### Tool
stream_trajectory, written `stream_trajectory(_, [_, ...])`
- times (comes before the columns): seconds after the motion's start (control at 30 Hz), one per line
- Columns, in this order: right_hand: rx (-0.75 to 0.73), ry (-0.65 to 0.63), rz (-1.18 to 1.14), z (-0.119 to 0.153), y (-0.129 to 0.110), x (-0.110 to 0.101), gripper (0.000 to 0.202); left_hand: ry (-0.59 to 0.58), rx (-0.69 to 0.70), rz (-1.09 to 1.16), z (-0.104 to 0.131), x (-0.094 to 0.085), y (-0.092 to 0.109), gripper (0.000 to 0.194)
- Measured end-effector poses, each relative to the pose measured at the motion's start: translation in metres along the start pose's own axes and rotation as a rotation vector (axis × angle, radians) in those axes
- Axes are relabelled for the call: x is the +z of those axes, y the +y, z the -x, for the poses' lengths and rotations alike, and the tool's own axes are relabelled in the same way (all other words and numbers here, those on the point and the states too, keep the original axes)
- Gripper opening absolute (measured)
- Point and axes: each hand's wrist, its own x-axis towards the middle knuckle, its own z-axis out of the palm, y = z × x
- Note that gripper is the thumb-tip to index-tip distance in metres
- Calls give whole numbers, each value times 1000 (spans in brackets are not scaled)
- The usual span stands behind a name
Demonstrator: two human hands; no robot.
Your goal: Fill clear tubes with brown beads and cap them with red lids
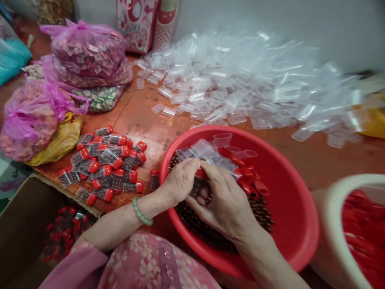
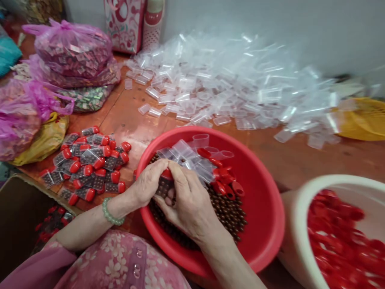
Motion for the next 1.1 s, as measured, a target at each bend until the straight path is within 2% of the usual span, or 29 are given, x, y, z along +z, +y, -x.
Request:
stream_trajectory(0.07, [10, -20, -44, 0, -1, -1, 88, 55, 171, -133, 10, -12, 12, 23])
stream_trajectory(0.13, [26, -22, -55, 1, -1, -5, 89, 100, 232, -238, 24, -32, 25, 34])
stream_trajectory(0.17, [40, -23, -53, 1, 0, -8, 83, 181, 273, -313, 31, -45, 32, 37])
stream_trajectory(0.2, [54, -28, -48, 2, 1, -11, 74, 317, 349, -434, 39, -60, 37, 37])
stream_trajectory(0.27, [89, -38, -44, 4, 6, -20, 53, 659, 481, -759, 53, -92, 46, 36])
stream_trajectory(0.33, [147, -40, -28, 7, 15, -30, 35, 937, 502, -1120, 61, -124, 51, 35])
stream_trajectory(0.37, [190, -34, -14, 9, 22, -36, 29, 1024, 485, -1256, 63, -138, 53, 34])
stream_trajectory(0.4, [242, -28, 7, 12, 31, -42, 25, 1047, 454, -1350, 63, -150, 53, 35])
stream_trajectory(0.43, [297, -22, 35, 16, 40, -47, 22, 996, 400, -1414, 63, -159, 53, 37])
stream_trajectory(0.47, [354, -25, 72, 21, 50, -53, 21, 1064, 433, -1427, 62, -166, 53, 35])
stream_trajectory(0.53, [463, -69, 149, 31, 68, -63, 18, 1037, 481, -1439, 60, -168, 52, 38])
stream_trajectory(0.57, [511, -110, 177, 36, 74, -66, 17, 977, 495, -1439, 59, -163, 51, 40])
stream_trajectory(0.63, [572, -204, 182, 42, 81, -69, 15, 894, 574, -1401, 56, -144, 49, 38])
stream_trajectory(0.7, [578, -299, 118, 43, 79, -66, 12, 861, 704, -1348, 48, -115, 45, 33])
stream_trajectory(0.73, [560, -344, 84, 41, 76, -63, 11, 751, 718, -1344, 43, -99, 42, 31])
stream_trajectory(0.77, [531, -388, 70, 38, 71, -59, 10, 692, 805, -1294, 37, -83, 38, 26])
stream_trajectory(0.8, [494, -428, 87, 34, 67, -54, 11, 550, 811, -1272, 30, -69, 34, 23])
stream_trajectory(0.9, [392, -515, 314, 23, 59, -42, 8, 179, 887, -1229, 9, -36, 18, 16])
stream_trajectory(0.97, [352, -577, 458, 19, 61, -36, 5, 35, 875, -1208, -3, -26, 9, 17])
stream_trajectory(1.1, [306, -652, 465, 20, 69, -32, 18, -25, 766, -1342, -15, -21, 0, 21])
